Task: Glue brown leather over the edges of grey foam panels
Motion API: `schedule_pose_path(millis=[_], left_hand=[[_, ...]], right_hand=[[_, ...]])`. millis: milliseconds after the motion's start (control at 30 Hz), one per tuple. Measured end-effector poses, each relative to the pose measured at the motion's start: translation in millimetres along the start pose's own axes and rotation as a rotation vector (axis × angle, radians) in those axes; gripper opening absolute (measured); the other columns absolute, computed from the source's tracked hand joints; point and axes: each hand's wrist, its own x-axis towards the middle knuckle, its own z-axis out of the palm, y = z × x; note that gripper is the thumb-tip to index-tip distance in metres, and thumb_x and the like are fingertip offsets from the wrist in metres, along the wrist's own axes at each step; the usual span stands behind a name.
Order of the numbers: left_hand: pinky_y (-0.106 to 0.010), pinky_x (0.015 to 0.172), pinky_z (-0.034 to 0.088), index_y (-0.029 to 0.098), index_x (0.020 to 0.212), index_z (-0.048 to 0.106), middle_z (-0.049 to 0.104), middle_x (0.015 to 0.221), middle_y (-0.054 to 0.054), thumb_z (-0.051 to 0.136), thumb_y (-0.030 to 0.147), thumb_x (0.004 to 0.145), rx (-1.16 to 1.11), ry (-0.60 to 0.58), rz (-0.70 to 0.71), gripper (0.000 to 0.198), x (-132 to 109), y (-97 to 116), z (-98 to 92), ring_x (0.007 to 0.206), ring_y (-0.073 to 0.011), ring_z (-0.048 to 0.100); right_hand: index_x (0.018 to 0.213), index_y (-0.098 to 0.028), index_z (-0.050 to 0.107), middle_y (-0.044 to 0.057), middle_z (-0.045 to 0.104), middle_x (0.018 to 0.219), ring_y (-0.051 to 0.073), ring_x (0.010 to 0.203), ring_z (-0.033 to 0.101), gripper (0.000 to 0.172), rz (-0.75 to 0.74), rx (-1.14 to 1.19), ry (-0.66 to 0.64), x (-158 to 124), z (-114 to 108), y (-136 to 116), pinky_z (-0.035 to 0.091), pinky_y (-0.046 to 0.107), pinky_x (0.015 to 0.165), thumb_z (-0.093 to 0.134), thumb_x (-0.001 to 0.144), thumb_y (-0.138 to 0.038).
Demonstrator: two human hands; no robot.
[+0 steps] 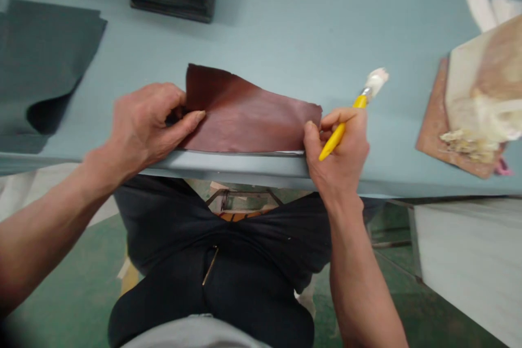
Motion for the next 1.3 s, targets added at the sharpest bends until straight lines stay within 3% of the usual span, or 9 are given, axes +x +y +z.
schedule_pose_path(millis=[133, 267, 767, 1067, 1300], left_hand=[[-0.03, 0.081, 0.037, 0.021, 0.091, 0.056, 0.063, 0.092, -0.002, 0.054, 0.049, 0.107, 0.004, 0.029, -0.021, 0.032, 1, -4, 1.6, 0.088, -0.0186, 0.056], [-0.03, 0.074, 0.031, 0.023, 0.086, 0.051, 0.056, 0.086, 0.0, 0.045, 0.059, 0.107, -0.002, 0.095, 0.006, 0.042, 1, -8, 5.5, 0.079, -0.0164, 0.049], [-0.029, 0.069, 0.026, 0.022, 0.076, 0.043, 0.042, 0.075, 0.003, 0.046, 0.066, 0.096, -0.086, 0.177, 0.002, 0.048, 2, -5, 0.6, 0.066, -0.0111, 0.036], [-0.028, 0.072, 0.034, 0.02, 0.088, 0.056, 0.053, 0.085, 0.001, 0.047, 0.065, 0.099, -0.052, 0.123, -0.073, 0.047, -2, -2, -3.0, 0.078, -0.0142, 0.05], [-0.032, 0.072, 0.036, 0.023, 0.082, 0.047, 0.052, 0.082, -0.001, 0.044, 0.065, 0.097, -0.01, 0.083, -0.119, 0.045, 2, 3, -7.2, 0.076, -0.0168, 0.05]], right_hand=[[0.096, -0.026, 0.052, -0.006, 0.057, 0.081, 0.009, 0.06, 0.049, 0.021, 0.036, 0.065, -0.101, 3, -4, 5, 0.045, 0.026, 0.06, 0.07, 0.092, -0.036], [0.096, -0.026, 0.051, -0.008, 0.056, 0.08, 0.008, 0.06, 0.047, 0.02, 0.043, 0.139, -0.184, 7, -8, 10, 0.043, 0.024, 0.06, 0.07, 0.092, -0.031], [0.096, -0.027, 0.051, -0.008, 0.058, 0.081, 0.009, 0.067, 0.057, 0.017, 0.06, 0.286, -0.273, 11, -13, 14, 0.05, 0.028, 0.068, 0.067, 0.093, -0.029], [0.099, -0.027, 0.051, -0.007, 0.063, 0.086, 0.012, 0.073, 0.063, 0.016, 0.084, 0.256, -0.335, 11, -15, 15, 0.052, 0.03, 0.073, 0.066, 0.095, -0.028], [0.1, -0.028, 0.051, -0.006, 0.063, 0.082, 0.014, 0.072, 0.063, 0.016, 0.091, 0.174, -0.382, 12, -17, 13, 0.052, 0.032, 0.071, 0.064, 0.093, -0.027]])
